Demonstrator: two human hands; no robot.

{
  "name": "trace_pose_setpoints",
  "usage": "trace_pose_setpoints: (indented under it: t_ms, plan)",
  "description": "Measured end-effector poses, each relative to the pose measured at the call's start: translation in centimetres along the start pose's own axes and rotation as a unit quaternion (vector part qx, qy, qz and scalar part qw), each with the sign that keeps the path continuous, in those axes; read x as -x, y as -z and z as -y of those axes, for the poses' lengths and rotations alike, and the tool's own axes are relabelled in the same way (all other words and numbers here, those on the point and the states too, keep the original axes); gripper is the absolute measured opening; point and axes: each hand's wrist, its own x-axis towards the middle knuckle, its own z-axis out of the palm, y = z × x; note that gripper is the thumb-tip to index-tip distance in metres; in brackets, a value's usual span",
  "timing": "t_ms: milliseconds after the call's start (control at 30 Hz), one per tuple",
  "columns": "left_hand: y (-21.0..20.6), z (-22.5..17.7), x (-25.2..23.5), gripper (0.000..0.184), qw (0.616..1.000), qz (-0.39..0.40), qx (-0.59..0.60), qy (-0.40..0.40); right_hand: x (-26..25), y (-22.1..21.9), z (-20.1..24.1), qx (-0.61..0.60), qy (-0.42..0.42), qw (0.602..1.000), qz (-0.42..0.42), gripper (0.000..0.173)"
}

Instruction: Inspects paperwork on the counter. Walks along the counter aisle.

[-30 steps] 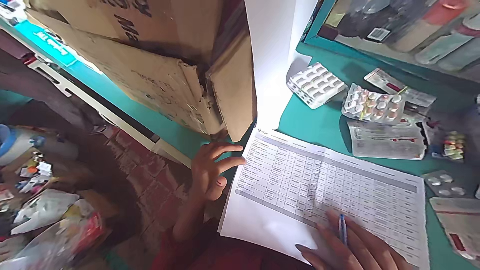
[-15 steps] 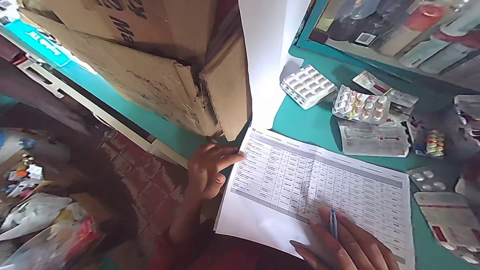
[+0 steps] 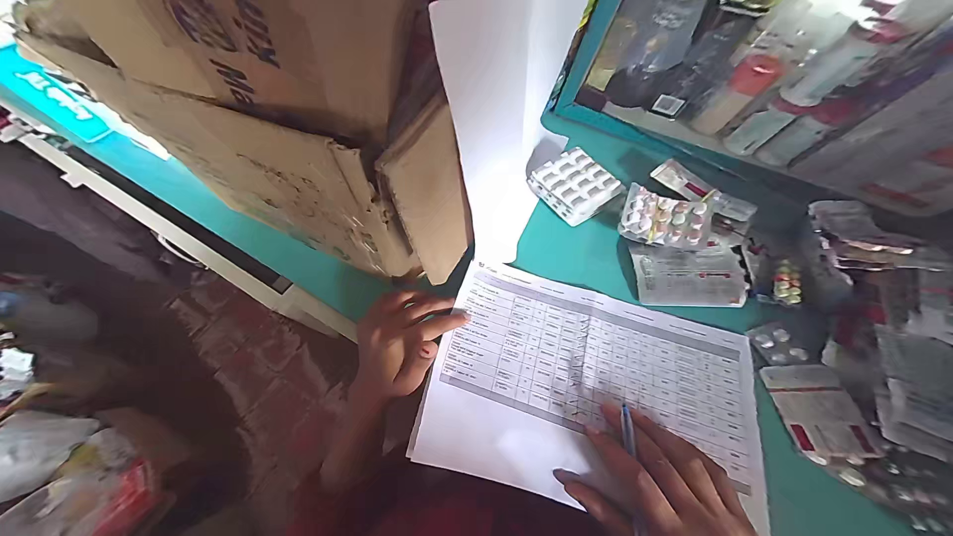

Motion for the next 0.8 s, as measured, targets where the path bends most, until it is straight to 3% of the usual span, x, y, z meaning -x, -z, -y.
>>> trace_pose_setpoints:
  t_ms: [267,367,467,567,700,800]
  plan:
    - [-0.1,-0.2,-0.2,0.070,1.000,0.001,-0.003,0.005,-0.5,3.0,-0.7,-0.065,0.011,0.997,0.045,0.048]
    - [-0.1,0.0,-0.2,0.070,1.000,0.002,0.009,0.002,-1.7,6.6,-1.6,-0.010,-0.005,1.000,-0.010,0.038]
    - [-0.2,0.3,-0.1,0.066,1.000,0.000,0.017,-0.001,-3.3,9.9,-4.4,0.098,-0.081,0.989,-0.079,0.031]
    - [-0.2,0.3,-0.2,0.065,1.000,0.000,0.020,-0.002,-5.4,11.9,-9.3,0.112,-0.201,0.973,-0.031,0.028]
    - [-0.4,0.5,-0.1,0.063,1.000,-0.011,0.026,-0.007,-8.4,10.1,-15.0,0.081,-0.300,0.951,0.006,0.030]
    - [-0.5,0.4,-0.3,0.060,0.999,-0.021,0.026,-0.001,-10.2,7.9,-15.7,0.102,-0.360,0.927,0.016,0.038]
